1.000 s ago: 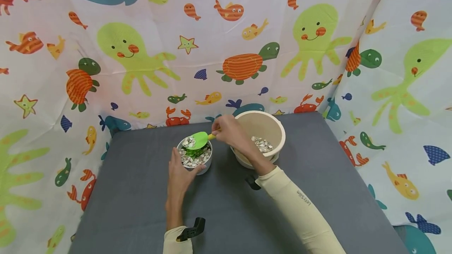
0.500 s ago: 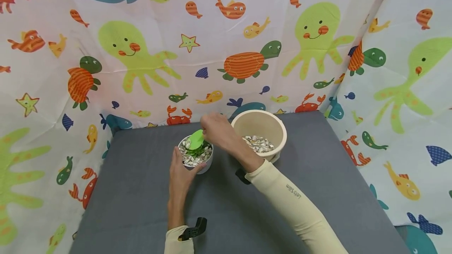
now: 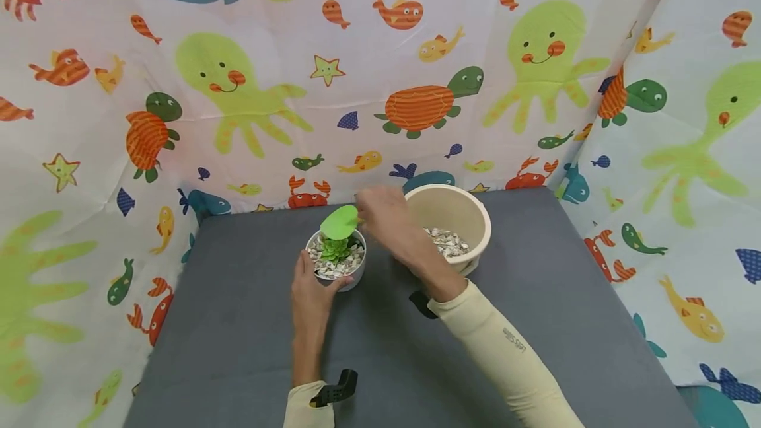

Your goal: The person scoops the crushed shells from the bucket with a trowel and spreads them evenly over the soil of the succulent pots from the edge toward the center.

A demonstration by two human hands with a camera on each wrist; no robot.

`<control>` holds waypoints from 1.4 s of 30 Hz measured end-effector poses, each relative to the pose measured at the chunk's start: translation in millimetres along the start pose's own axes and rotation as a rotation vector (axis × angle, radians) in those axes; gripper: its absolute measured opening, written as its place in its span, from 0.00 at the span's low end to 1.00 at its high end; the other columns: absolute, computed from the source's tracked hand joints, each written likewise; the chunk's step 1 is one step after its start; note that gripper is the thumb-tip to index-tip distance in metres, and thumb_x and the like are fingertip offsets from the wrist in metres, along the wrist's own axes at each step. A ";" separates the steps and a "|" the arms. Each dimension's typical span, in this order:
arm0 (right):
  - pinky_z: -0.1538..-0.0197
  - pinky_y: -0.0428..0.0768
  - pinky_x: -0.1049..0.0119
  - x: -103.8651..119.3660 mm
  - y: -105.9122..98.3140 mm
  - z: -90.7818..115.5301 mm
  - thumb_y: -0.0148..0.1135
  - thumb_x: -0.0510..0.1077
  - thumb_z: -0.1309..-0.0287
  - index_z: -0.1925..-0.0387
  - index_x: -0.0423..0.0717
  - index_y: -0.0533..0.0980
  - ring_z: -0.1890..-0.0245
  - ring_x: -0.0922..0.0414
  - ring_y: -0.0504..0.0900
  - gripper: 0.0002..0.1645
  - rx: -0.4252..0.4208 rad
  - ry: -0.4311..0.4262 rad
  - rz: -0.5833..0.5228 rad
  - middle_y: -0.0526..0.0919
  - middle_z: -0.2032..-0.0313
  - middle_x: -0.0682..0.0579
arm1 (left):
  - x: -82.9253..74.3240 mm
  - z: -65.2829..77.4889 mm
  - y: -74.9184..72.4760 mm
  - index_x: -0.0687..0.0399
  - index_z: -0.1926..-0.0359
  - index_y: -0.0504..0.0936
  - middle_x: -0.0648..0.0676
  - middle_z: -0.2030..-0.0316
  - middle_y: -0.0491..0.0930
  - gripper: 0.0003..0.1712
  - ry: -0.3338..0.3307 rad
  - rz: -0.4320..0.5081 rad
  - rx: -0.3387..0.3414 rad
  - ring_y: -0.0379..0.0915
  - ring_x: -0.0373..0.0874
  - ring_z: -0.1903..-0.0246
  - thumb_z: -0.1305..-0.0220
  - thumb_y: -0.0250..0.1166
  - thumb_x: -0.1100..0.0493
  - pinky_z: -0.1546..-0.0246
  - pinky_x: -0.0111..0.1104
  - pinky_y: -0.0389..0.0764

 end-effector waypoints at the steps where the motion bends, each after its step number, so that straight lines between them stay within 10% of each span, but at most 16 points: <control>1: 0.74 0.66 0.67 -7.3 -4.6 4.3 0.62 0.34 0.49 0.80 0.47 0.78 0.81 0.60 0.65 0.09 -0.018 0.031 -0.031 0.72 0.83 0.56 | -1.1 1.6 0.7 0.61 0.31 0.53 0.62 0.36 0.59 0.65 -0.002 -0.011 0.003 0.60 0.56 0.39 0.66 0.74 0.37 0.46 0.48 0.68; 8: 0.72 0.71 0.67 -65.8 -37.3 48.6 0.64 0.37 0.48 0.67 0.41 0.82 0.76 0.56 0.71 0.05 -0.176 0.216 -0.242 0.82 0.71 0.51 | -15.7 16.4 -9.7 0.68 0.42 0.70 0.65 0.53 0.75 0.52 0.097 -0.088 -0.071 0.74 0.60 0.56 0.67 0.76 0.42 0.59 0.49 0.75; 15: 0.72 0.76 0.60 -122.8 -53.0 83.6 0.66 0.35 0.50 0.67 0.39 0.82 0.74 0.51 0.76 0.06 -0.216 0.347 -0.196 0.82 0.68 0.44 | -24.8 31.0 -23.9 0.60 0.58 0.82 0.60 0.70 0.80 0.33 0.163 -0.159 -0.105 0.78 0.58 0.73 0.62 0.74 0.42 0.74 0.47 0.77; 23: 0.72 0.70 0.57 -161.0 -32.0 83.5 0.64 0.29 0.58 0.77 0.39 0.81 0.80 0.50 0.72 0.05 -0.112 0.184 0.178 0.79 0.82 0.47 | -47.2 24.6 -34.7 0.59 0.53 0.81 0.61 0.45 0.71 0.43 0.227 -0.098 -0.255 0.65 0.55 0.44 0.70 0.75 0.38 0.49 0.55 0.63; 32: 0.54 0.67 0.47 -160.5 18.4 68.5 0.64 0.25 0.61 0.86 0.47 0.72 0.70 0.44 0.72 0.16 0.041 0.023 0.436 0.77 0.82 0.46 | -123.9 2.0 14.1 0.55 0.39 0.71 0.57 0.38 0.65 0.44 0.436 0.042 -0.002 0.57 0.53 0.37 0.52 0.65 0.34 0.42 0.50 0.63; 38: 0.59 0.71 0.48 -159.5 46.4 65.9 0.67 0.33 0.57 0.84 0.49 0.75 0.68 0.44 0.73 0.11 0.124 -0.049 0.536 0.77 0.81 0.47 | -141.5 1.6 64.1 0.59 0.31 0.55 0.57 0.31 0.51 0.56 0.497 -0.009 0.237 0.43 0.48 0.32 0.51 0.57 0.28 0.39 0.47 0.59; 42: 0.63 0.68 0.49 -165.6 48.2 67.6 0.64 0.32 0.53 0.83 0.48 0.74 0.70 0.45 0.71 0.12 0.102 -0.031 0.448 0.75 0.82 0.48 | -144.5 5.9 77.6 0.60 0.32 0.54 0.58 0.31 0.50 0.57 0.495 0.038 0.258 0.42 0.48 0.32 0.53 0.60 0.30 0.38 0.43 0.60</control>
Point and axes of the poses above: each hand's wrist, its own z-axis away from the middle knuckle, its own y-axis out of the palm, x = y × z, the point moved 5 cm from there along -z, towards the middle knuckle
